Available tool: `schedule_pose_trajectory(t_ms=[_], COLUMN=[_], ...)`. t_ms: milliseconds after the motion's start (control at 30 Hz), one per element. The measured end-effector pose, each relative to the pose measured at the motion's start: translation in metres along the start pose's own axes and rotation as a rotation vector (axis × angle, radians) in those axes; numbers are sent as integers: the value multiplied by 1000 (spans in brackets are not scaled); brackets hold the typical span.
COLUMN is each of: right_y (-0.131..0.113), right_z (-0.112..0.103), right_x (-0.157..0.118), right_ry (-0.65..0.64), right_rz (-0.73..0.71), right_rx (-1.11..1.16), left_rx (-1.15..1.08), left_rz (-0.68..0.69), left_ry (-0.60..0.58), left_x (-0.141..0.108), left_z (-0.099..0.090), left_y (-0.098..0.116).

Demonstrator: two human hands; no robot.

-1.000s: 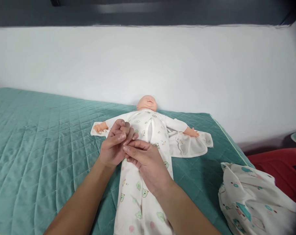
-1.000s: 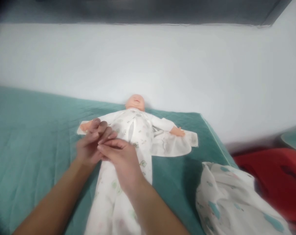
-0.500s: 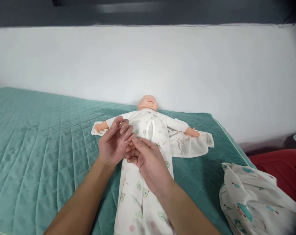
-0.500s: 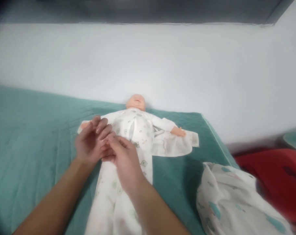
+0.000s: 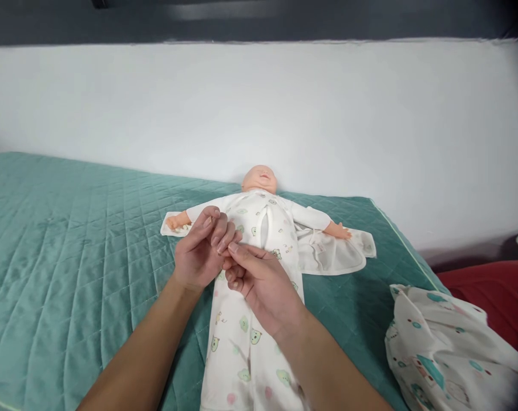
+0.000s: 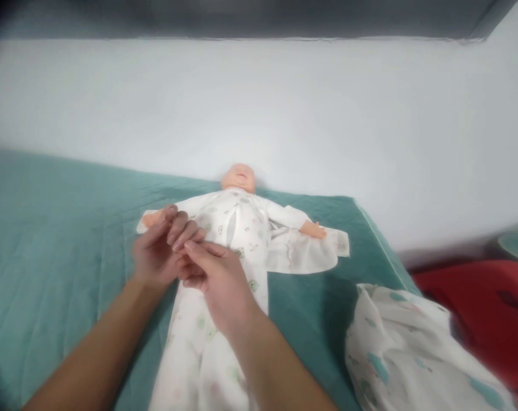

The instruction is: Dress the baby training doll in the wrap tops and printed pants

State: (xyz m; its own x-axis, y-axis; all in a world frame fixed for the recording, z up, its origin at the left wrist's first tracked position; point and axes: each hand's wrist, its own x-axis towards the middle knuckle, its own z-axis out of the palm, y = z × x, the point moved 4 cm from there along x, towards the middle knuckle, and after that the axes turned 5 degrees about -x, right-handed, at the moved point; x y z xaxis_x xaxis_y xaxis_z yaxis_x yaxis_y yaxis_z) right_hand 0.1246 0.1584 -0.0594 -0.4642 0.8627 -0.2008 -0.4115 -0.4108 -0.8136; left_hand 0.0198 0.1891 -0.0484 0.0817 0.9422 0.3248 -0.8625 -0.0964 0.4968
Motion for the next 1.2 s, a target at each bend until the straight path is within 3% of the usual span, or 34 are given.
schedule_pose_trajectory(t_ms=[333, 567, 833, 1033, 1133, 1200], right_y=[-1, 7, 9, 3, -6, -20], right_z=[2, 2, 3, 3, 2, -3], right_x=[1, -1, -3, -5, -6, -5], right_ry=[30, -22, -60, -29, 10, 45], right_rz=[55, 201, 254, 282, 198, 35], right_rx=[26, 185, 184, 234, 199, 56], left_rx=[135, 261, 337, 341, 491, 775], left_rz=[31, 117, 196, 247, 300, 302], left_ry=[61, 53, 52, 119, 170, 224], left_x=[-2, -4, -6, 8, 31, 50], left_z=[2, 7, 10, 14, 6, -5], left_y=[7, 12, 19, 22, 21, 17])
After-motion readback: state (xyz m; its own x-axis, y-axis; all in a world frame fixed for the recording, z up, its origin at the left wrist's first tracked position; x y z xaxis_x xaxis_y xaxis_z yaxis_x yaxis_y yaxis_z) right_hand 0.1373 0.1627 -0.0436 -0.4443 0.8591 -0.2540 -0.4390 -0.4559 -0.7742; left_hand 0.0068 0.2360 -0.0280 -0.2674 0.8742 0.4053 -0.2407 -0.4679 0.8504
